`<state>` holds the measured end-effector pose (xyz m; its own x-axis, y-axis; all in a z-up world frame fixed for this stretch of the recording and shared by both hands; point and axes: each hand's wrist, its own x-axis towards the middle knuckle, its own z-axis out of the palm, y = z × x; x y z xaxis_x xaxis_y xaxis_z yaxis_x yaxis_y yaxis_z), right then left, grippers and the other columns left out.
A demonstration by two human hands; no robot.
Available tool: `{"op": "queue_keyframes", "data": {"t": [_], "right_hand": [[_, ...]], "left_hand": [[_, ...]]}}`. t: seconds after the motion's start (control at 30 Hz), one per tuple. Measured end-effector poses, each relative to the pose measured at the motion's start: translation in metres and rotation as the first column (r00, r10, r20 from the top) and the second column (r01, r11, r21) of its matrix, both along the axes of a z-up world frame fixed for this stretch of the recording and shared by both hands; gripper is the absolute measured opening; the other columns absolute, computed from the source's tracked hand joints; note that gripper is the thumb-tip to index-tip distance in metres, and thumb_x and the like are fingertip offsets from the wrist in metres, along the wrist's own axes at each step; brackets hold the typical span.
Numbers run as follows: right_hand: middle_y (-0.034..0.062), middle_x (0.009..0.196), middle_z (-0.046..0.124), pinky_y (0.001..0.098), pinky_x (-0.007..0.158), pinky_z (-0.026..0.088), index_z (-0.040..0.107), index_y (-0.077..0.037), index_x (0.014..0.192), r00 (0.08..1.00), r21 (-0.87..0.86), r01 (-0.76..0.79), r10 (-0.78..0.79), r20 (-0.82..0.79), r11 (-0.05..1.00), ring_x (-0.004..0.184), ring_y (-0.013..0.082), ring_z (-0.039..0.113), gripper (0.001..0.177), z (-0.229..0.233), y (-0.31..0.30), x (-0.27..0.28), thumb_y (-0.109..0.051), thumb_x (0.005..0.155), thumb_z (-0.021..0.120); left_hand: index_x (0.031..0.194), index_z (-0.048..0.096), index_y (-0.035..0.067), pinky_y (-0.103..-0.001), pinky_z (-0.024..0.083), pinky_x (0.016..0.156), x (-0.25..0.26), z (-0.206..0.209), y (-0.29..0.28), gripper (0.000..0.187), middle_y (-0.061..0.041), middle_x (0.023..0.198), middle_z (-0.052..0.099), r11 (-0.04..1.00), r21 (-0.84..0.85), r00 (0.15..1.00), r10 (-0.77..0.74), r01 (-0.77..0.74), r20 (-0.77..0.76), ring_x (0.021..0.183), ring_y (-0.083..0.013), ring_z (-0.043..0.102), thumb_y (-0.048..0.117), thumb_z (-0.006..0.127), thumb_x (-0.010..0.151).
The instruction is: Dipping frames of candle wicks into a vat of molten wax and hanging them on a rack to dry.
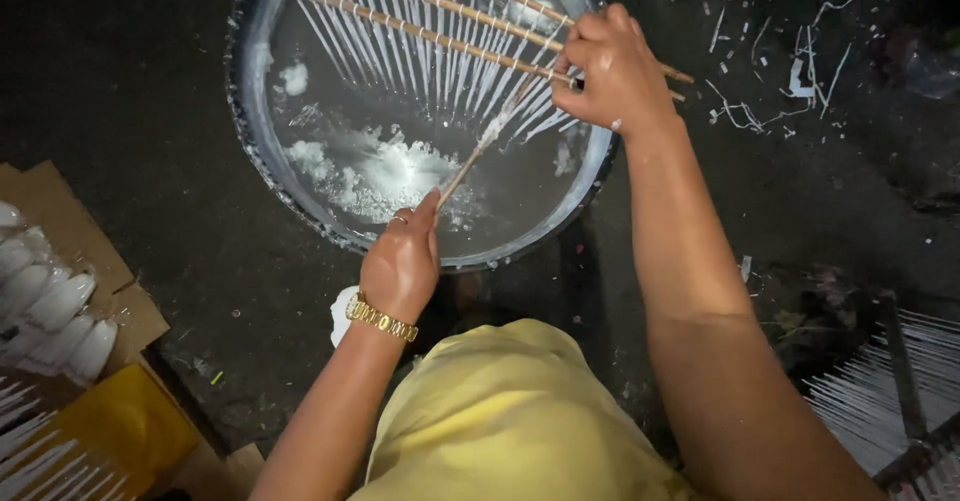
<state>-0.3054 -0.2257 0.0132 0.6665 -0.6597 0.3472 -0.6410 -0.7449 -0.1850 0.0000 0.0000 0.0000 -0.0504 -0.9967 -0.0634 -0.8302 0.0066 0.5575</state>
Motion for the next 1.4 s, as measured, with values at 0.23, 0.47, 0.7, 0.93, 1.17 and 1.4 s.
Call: {"op": "queue_keyframes", "data": {"t": [0.23,0.47,0.7,0.93,1.17,1.4], "right_hand": [[0.01,0.102,0.057,0.0484,0.086,0.043,0.072,-0.005,0.098,0.998,-0.152,-0.038,0.044,0.033,0.988,0.098,0.0336,0.048,0.01,0.058,0.012,0.013,-0.009,0.091,0.079],[0.0088,0.103,0.057,0.0488,0.086,0.042,0.071,-0.008,0.094,0.993,-0.27,0.01,0.023,0.119,0.963,0.1,0.0363,0.054,0.009,0.091,0.044,0.034,-0.005,0.094,0.079],[0.0114,0.105,0.062,0.05,0.08,0.042,0.072,-0.008,0.094,0.99,-0.096,0.035,-0.022,0.137,0.995,0.094,0.0366,0.054,0.013,-0.018,0.041,0.046,-0.018,0.091,0.078],[0.0071,0.104,0.063,0.0534,0.087,0.05,0.074,-0.012,0.089,0.978,0.121,0.131,-0.149,0.149,0.984,0.1,0.037,0.058,0.008,-0.153,0.037,0.051,-0.018,0.087,0.079],[0.0074,0.104,0.058,0.0571,0.09,0.051,0.069,-0.012,0.086,0.977,0.184,0.127,-0.155,0.147,0.975,0.101,0.0362,0.058,0.016,-0.243,0.03,0.041,-0.019,0.092,0.083],[0.0067,0.105,0.061,0.0531,0.087,0.052,0.078,-0.013,0.093,0.977,0.189,0.164,-0.186,0.101,0.968,0.095,0.0354,0.055,0.01,-0.286,0.021,0.048,-0.022,0.09,0.081]], "left_hand": [[0.152,0.051,0.01,-0.046,0.049,0.059,0.024,0.02,0.006,0.044,-0.018,0.106,0.07,0.954,-0.299,0.977,-0.09,0.028,-0.196,0.078,-0.034,0.067,0.006,0.049,0.108],[0.143,0.063,0.009,-0.033,0.053,0.073,0.127,-0.044,0.089,0.039,-0.008,0.115,0.074,0.846,-0.218,0.863,0.425,-0.486,-0.273,0.076,-0.0156,0.066,0.024,0.047,0.112],[0.148,0.061,0.011,-0.04,0.053,0.071,0.189,-0.094,0.218,0.046,-0.01,0.129,0.071,0.664,0.13,0.66,0.747,-0.736,-0.083,0.095,-0.0229,0.067,0.028,0.043,0.11],[0.148,0.06,0.014,-0.046,0.053,0.089,0.185,-0.148,0.326,0.049,-0.012,0.132,0.07,0.437,0.441,0.518,0.852,-0.784,0.077,0.111,-0.0295,0.067,0.035,0.048,0.105],[0.143,0.063,0.016,-0.045,0.05,0.106,0.164,-0.142,0.339,0.047,-0.008,0.143,0.065,0.396,0.547,0.553,0.819,-0.738,0.155,0.131,-0.0298,0.061,0.036,0.048,0.103],[0.14,0.064,0.006,-0.042,0.044,0.114,0.165,-0.13,0.349,0.046,-0.014,0.142,0.064,0.451,0.509,0.584,0.801,-0.733,0.13,0.135,-0.0303,0.057,0.031,0.05,0.104]]}}
